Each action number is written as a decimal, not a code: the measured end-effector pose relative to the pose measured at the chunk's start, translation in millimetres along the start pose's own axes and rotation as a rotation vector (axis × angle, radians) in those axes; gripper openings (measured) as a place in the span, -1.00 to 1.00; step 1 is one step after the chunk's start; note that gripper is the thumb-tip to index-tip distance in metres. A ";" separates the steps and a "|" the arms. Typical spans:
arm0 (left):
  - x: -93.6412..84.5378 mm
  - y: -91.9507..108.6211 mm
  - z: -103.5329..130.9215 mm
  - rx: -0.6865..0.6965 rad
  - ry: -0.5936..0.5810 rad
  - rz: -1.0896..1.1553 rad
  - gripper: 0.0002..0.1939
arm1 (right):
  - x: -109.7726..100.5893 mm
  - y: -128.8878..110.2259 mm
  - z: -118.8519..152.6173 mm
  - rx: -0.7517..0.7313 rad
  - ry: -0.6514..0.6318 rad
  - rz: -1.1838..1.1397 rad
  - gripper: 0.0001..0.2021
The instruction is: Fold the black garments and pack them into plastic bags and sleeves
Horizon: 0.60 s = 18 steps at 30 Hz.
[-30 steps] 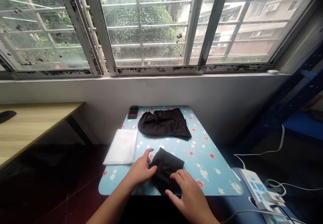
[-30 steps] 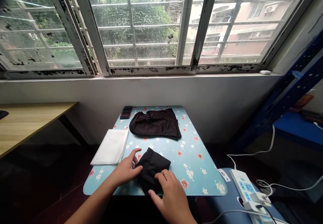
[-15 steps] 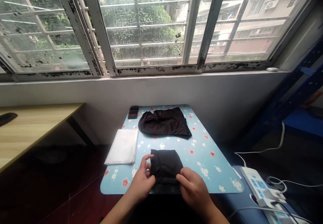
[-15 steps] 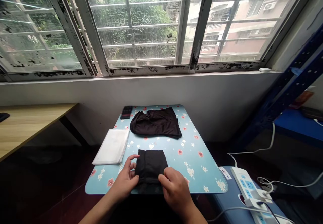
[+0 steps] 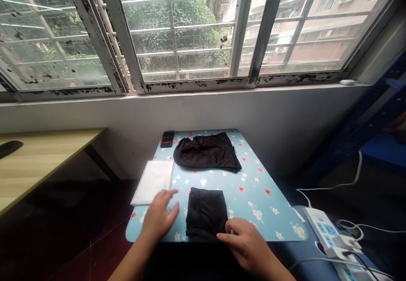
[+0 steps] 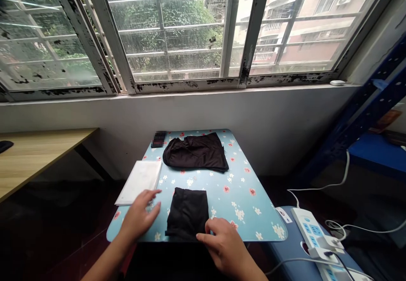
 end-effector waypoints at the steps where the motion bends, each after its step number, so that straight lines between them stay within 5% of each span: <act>1: -11.1 -12.3 -10.4 -0.037 0.058 -0.068 -0.61 | 0.5 1.0 -0.2 0.006 0.008 -0.016 -0.62; 4: -24.5 -43.0 -40.2 -0.139 0.050 -0.270 -0.58 | 1.1 2.6 -3.8 0.024 0.007 -0.005 -0.61; 9: -14.0 -75.4 -58.3 -0.307 -0.161 -0.370 -0.69 | -6.7 2.0 -12.7 0.085 -0.067 -0.023 -0.69; 14: -22.3 -81.7 -50.1 -0.366 -0.139 -0.248 -0.74 | -31.6 -6.6 -25.0 0.079 -0.072 -0.193 -0.82; 18: -44.7 -67.0 -44.7 -0.385 -0.018 -0.282 -0.79 | -56.1 -2.3 -56.5 0.042 0.094 -0.224 -0.77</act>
Point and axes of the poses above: each hand's wrist, its own z-axis away from the middle knuckle, its own x-axis out of the palm, y = z × x, the point moved 10 cm from there along -z, towards the middle knuckle, and after that the axes turned 6 degrees about -z, right-handed, at the moved point
